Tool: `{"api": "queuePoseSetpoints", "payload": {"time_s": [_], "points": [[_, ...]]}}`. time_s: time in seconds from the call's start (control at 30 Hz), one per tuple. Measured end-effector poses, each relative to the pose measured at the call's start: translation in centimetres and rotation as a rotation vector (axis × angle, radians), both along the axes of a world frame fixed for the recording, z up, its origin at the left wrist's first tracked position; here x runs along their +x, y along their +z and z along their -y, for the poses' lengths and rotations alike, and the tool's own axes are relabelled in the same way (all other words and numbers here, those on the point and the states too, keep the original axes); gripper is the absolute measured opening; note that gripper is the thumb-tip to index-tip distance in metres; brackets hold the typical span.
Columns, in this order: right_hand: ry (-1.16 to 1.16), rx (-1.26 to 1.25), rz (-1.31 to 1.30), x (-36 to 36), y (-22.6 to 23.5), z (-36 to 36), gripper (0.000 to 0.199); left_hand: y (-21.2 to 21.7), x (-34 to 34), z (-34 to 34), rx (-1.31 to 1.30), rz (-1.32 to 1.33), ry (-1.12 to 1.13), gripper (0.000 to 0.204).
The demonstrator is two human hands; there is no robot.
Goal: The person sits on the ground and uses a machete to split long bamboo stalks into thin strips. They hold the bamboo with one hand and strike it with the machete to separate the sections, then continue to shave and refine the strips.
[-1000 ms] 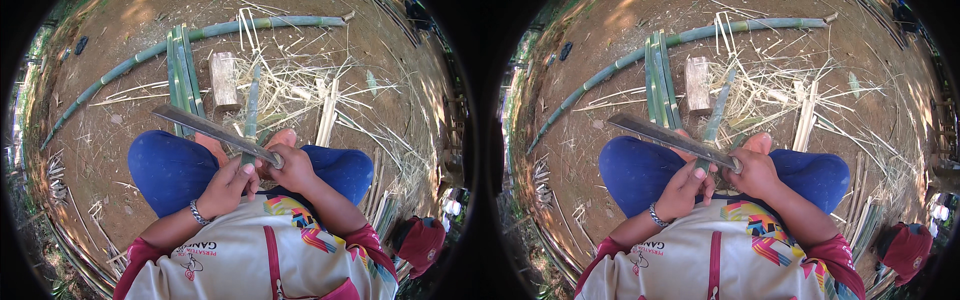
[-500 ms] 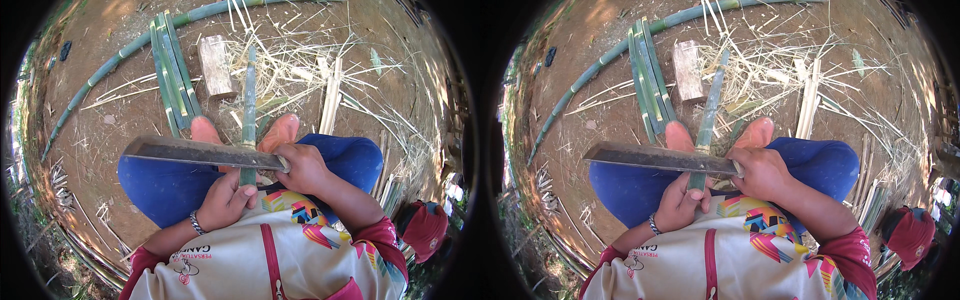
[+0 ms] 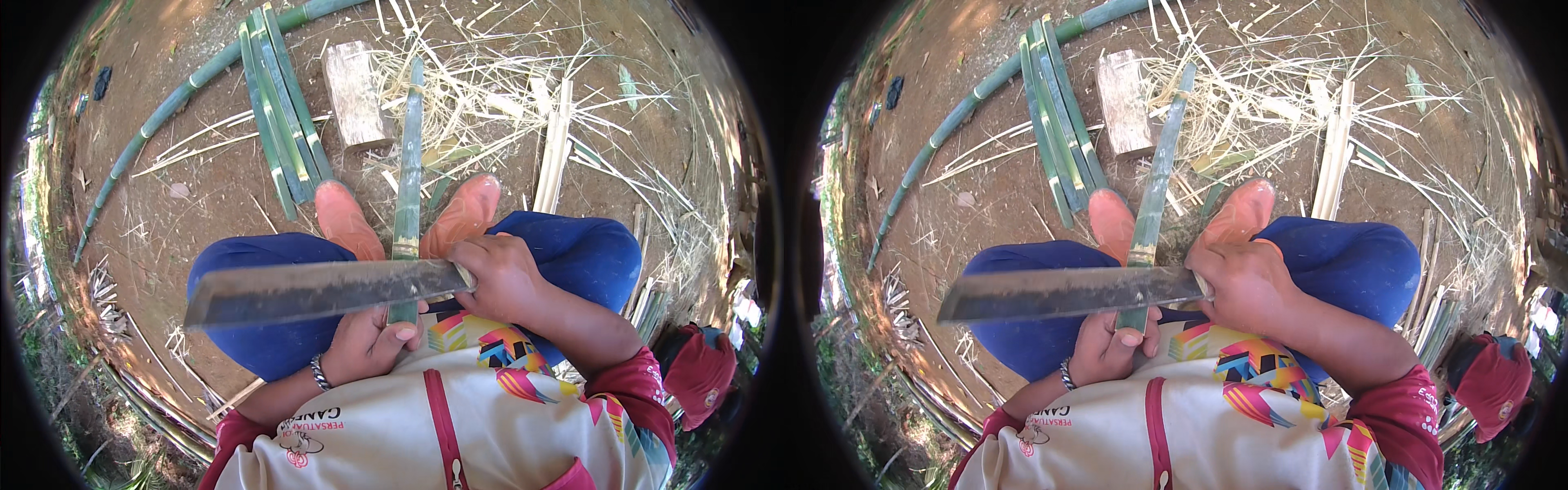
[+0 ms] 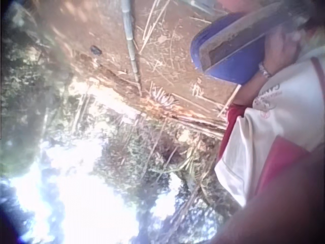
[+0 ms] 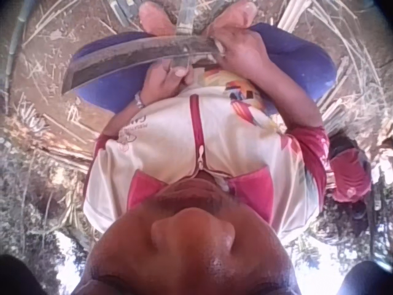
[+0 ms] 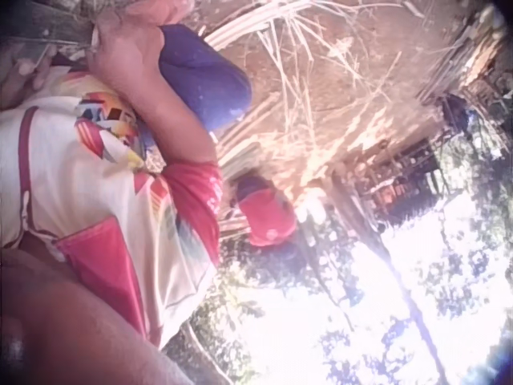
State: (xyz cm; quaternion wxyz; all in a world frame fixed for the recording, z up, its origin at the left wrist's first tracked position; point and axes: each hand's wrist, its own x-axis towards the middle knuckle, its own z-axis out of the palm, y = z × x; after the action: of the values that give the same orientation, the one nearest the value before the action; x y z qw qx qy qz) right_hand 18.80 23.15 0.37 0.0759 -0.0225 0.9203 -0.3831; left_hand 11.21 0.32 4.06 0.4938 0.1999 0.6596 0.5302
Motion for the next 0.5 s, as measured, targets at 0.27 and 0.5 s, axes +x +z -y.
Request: {"api": "queuePoseSetpoints", "payload": {"time_s": [0.27,0.5], "points": [[0.000,0.004,-0.027,0.4,-0.9,-0.1,0.037,-1.2,-0.2,0.5,0.067,-0.035,-0.073,0.040],[-0.042,-0.010,0.000,0.7,-1.5,-0.4,0.041,-1.1,0.7,0.2,0.061,0.055,0.027,0.046]]}}
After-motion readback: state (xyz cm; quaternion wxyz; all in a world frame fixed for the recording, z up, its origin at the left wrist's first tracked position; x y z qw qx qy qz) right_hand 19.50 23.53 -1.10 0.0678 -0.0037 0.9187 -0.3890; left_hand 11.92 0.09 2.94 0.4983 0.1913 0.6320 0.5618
